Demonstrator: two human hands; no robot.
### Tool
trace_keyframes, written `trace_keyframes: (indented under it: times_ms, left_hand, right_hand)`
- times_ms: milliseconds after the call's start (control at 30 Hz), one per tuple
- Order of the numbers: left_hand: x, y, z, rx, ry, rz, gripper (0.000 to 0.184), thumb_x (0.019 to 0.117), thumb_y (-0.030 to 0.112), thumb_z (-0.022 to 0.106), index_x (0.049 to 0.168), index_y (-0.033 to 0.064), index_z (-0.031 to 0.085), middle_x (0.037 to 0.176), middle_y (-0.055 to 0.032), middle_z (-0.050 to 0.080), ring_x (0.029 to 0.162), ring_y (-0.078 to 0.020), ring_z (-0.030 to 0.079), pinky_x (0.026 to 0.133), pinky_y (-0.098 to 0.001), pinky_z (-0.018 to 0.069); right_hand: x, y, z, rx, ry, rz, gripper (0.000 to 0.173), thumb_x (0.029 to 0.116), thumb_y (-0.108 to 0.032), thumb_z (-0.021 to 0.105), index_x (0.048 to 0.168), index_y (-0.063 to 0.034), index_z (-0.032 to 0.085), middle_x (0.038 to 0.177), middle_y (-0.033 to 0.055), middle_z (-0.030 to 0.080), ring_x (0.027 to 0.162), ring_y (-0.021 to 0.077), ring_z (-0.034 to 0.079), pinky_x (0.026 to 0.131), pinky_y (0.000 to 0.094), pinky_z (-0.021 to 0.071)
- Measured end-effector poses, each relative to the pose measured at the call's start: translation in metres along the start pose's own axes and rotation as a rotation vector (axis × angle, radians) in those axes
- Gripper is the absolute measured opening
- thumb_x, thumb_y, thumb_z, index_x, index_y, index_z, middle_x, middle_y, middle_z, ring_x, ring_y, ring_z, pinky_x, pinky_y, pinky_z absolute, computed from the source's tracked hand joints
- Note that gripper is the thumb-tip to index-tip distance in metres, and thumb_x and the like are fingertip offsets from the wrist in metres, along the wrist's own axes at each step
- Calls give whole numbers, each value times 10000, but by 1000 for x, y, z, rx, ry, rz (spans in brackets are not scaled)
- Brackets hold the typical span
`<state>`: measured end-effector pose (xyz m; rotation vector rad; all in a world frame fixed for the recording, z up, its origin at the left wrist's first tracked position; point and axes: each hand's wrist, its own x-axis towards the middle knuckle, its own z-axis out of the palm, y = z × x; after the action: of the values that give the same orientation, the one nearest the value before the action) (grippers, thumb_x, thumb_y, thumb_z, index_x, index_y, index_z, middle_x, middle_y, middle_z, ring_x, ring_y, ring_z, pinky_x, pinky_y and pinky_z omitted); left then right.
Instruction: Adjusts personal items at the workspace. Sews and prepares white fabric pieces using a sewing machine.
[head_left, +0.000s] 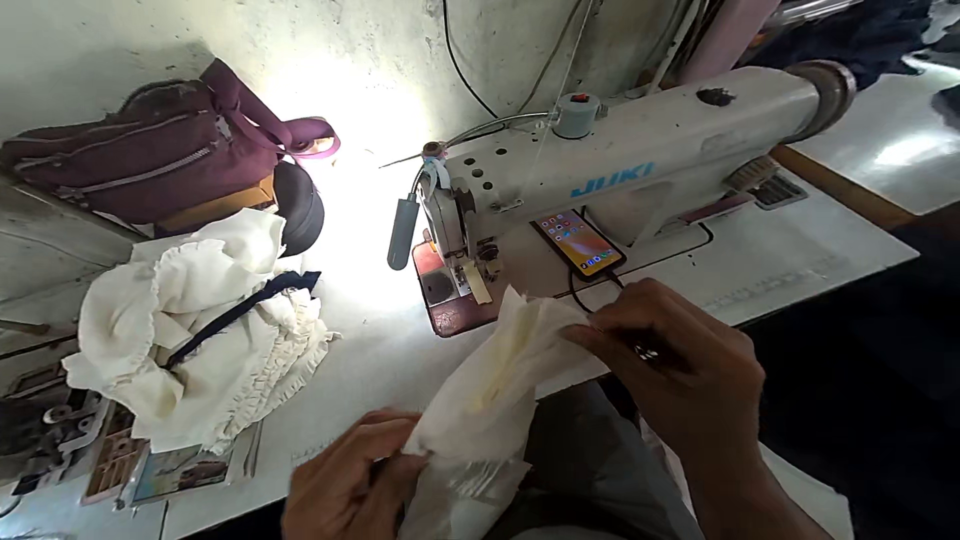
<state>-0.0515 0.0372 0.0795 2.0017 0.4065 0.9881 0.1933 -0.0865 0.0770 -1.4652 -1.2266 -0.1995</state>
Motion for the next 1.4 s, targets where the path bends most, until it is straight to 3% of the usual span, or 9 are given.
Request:
trace_keyframes:
  times_ms: [167, 533, 600, 667, 733, 867, 967, 1100, 1400]
  left_hand:
    - [9, -11, -34, -9, 145, -48, 163, 1007, 295, 633, 1110, 311, 759, 1064, 202, 743, 947, 61, 688, 818, -117, 562]
    - [26, -4, -53, -67, 344, -143, 139, 1064, 187, 490, 1105, 226, 618, 937, 195, 683, 819, 62, 658, 706, -115, 556]
    - [26, -15, -57, 161, 271, -186, 285, 1028, 358, 569, 1225, 152, 565, 1041, 152, 651, 910, 69, 634, 769, -125, 544]
    - [28, -24, -59, 375, 141, -130, 644, 979, 514, 612, 1361, 1, 539, 1288, -60, 607, 1166, -51, 569, 955, -258, 487]
    - [34, -20, -51, 383, -26, -16, 652, 945, 564, 645, 1387, 90, 569, 1434, -61, 570, 1343, -102, 510, 1110, -346, 439]
    - [52, -3, -16, 197, -406, 204, 447, 947, 485, 678, 1212, 132, 610, 1202, 42, 708, 1243, -23, 602, 1200, -323, 372]
    - [54, -3, -11, 207, -547, 226, 355, 941, 377, 706, 1139, 115, 570, 980, 52, 714, 1025, 8, 650, 1053, -198, 436]
    - [39, -13, -15, 201, -603, 170, 228, 956, 291, 697, 1068, 108, 619, 903, -1, 707, 916, -39, 671, 866, -177, 517]
    - [0, -47, -27, 165, -581, 98, 234, 961, 290, 701, 908, 62, 722, 855, -50, 728, 937, -89, 673, 933, -230, 489]
  right_hand:
    - [1, 6, -4, -27, -71, 66, 243, 974, -269, 694, 897, -39, 683, 786, -15, 612, 687, -87, 516, 621, 38, 417]
    - [11, 8, -5, 140, -148, 112, 137, 1004, -212, 634, 1006, -84, 683, 962, -58, 673, 707, -122, 488, 600, 33, 385]
    - [8, 4, 5, 185, -173, 106, 149, 1014, -218, 626, 1016, -78, 677, 1069, -11, 697, 829, -92, 579, 677, 49, 456]
    - [6, 1, 17, 189, -237, 72, 158, 1015, -203, 618, 1011, -57, 678, 1085, 31, 689, 844, -63, 581, 693, 62, 460]
    - [3, -5, 30, 188, -322, 15, 145, 1013, -161, 604, 1006, -45, 692, 969, 43, 678, 801, -25, 591, 696, 83, 480]
    - [-5, -25, 42, 207, -448, -205, 103, 1024, -103, 548, 1001, -96, 648, 868, 58, 637, 766, 96, 628, 667, 174, 524]
    - [-6, -31, 31, 197, -442, -272, 109, 1044, -105, 526, 1003, -102, 626, 793, 51, 582, 681, 105, 572, 592, 171, 472]
    - [-6, -24, 18, 181, -367, -214, 132, 1063, -149, 528, 1014, -73, 623, 819, 60, 600, 727, 67, 591, 664, 117, 484]
    - [-18, -16, 25, 188, -407, -212, 76, 1031, -85, 545, 1023, -85, 620, 856, 62, 616, 755, 102, 605, 661, 154, 501]
